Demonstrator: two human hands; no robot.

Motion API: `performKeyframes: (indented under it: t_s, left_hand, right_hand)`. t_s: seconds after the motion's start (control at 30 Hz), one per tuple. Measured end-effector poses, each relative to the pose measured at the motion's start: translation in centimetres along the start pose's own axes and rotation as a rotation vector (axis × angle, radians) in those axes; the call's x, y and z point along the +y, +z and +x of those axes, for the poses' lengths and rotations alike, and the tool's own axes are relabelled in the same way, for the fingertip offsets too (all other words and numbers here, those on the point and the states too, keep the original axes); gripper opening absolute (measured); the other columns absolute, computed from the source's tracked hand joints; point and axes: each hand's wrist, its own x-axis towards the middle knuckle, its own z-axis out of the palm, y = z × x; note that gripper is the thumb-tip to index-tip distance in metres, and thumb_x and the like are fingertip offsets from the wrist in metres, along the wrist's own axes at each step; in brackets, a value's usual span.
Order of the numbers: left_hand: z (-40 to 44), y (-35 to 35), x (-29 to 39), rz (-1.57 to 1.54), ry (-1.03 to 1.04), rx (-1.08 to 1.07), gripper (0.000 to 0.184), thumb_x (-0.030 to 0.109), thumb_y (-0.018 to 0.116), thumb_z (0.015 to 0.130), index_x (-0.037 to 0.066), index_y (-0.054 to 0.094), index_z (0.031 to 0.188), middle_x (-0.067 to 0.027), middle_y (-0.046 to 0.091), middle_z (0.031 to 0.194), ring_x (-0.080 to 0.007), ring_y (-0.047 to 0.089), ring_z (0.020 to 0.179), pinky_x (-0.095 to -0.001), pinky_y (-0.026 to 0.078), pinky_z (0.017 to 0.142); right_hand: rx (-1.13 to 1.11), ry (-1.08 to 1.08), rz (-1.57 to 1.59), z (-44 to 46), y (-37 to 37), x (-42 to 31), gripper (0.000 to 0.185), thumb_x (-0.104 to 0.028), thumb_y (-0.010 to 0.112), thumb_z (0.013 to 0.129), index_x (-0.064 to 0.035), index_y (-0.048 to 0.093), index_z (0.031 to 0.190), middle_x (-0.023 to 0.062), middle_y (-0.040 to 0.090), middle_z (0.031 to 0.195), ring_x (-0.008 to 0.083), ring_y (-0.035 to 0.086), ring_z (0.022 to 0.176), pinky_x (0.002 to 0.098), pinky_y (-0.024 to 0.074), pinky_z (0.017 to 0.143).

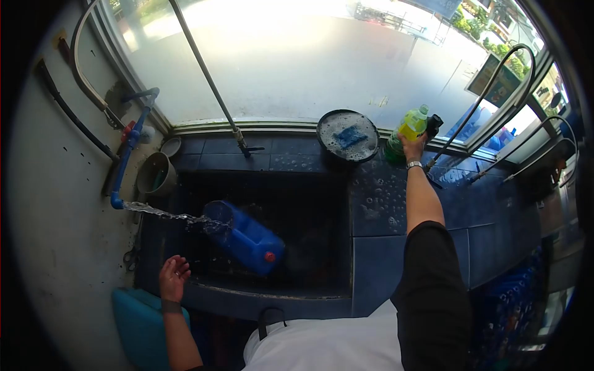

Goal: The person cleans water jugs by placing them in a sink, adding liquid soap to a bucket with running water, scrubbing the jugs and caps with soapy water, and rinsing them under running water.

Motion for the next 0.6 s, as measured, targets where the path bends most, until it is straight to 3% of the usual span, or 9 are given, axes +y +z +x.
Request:
performKeyframes:
  t_s: [0.2,0.27,0.33,0.4,0.47,0.57,0.6]
  left_hand:
    - [-2.9,-0.6,-1.7,-0.070,-0.012,0.139,0.022,0.024,0.050,0.093,0.009,0.056,0.109,-0.0048,0.063,0.096,-0.0166,0.061,0.085,-0.0318,0.051,0.070]
    - [-3.0,0.3,-2.4,-0.021,-0.048,0.090,0.023,0.026,0.051,0.092,0.009,0.057,0.108,-0.0049,0.063,0.096,-0.0173,0.061,0.084,-0.0333,0.051,0.071]
    - [-2.2,0.8,-2.2,-0.001,-0.066,0.060,0.024,0.027,0.052,0.091,0.010,0.057,0.108,-0.0050,0.063,0.096,-0.0176,0.061,0.084,-0.0341,0.051,0.071]
    - [-1.7,0.8,-1.8,0.004,-0.047,0.018,0.023,0.025,0.051,0.092,0.009,0.057,0.108,-0.0055,0.063,0.095,-0.0177,0.061,0.083,-0.0342,0.051,0.071]
    - [-1.4,0.7,-1.3,0.010,-0.043,0.009,0.022,0.024,0.050,0.092,0.009,0.057,0.108,-0.0057,0.063,0.095,-0.0177,0.061,0.083,-0.0342,0.051,0.071]
    - [0.9,1.3,-1.0,-0.017,-0.040,-0.031,0.021,0.022,0.047,0.094,0.009,0.056,0.109,-0.0062,0.063,0.096,-0.0168,0.061,0.083,-0.0331,0.051,0.070]
    - [2.0,1.6,-1.1,-0.022,-0.059,-0.059,0.021,0.021,0.047,0.094,0.009,0.056,0.109,-0.0061,0.063,0.096,-0.0168,0.061,0.084,-0.0330,0.051,0.071]
  right_hand:
    - [0.063,0.117,-0.101,3.2,2.4,-0.8,0.100,-0.044,0.084,0.054,0.0026,0.036,0.129,0.0208,0.053,0.120,0.0319,0.053,0.112,0.0372,0.0413,0.095]
    - [0.052,0.128,-0.121,1.8,0.7,-1.3,0.098,-0.044,0.084,0.054,0.0025,0.038,0.127,0.0202,0.055,0.117,0.0319,0.055,0.109,0.0373,0.0425,0.093]
    - [0.056,0.105,0.043,0.9,-3.3,-3.0,0.080,-0.037,0.082,0.059,0.0005,0.045,0.119,0.0182,0.060,0.108,0.0319,0.060,0.099,0.0394,0.0468,0.088]
    - [-0.004,-0.148,0.499,2.3,-7.0,-1.4,0.064,-0.030,0.077,0.068,0.0002,0.048,0.117,0.0149,0.060,0.108,0.0258,0.061,0.096,0.0370,0.0499,0.082]
    - [0.012,-0.163,0.672,1.6,-13.4,-4.4,0.054,-0.021,0.072,0.074,0.0018,0.049,0.117,0.0129,0.060,0.108,0.0209,0.062,0.092,0.0344,0.0518,0.079]
    - [-0.160,-0.099,0.885,2.9,-20.1,-8.2,0.059,-0.018,0.072,0.073,0.0016,0.045,0.123,0.0139,0.059,0.109,0.0220,0.061,0.093,0.0335,0.0522,0.080]
    - [-0.373,-0.090,0.785,3.2,-21.3,-10.2,0.062,-0.016,0.072,0.072,0.0001,0.043,0.125,0.0137,0.059,0.110,0.0223,0.061,0.095,0.0333,0.0522,0.081]
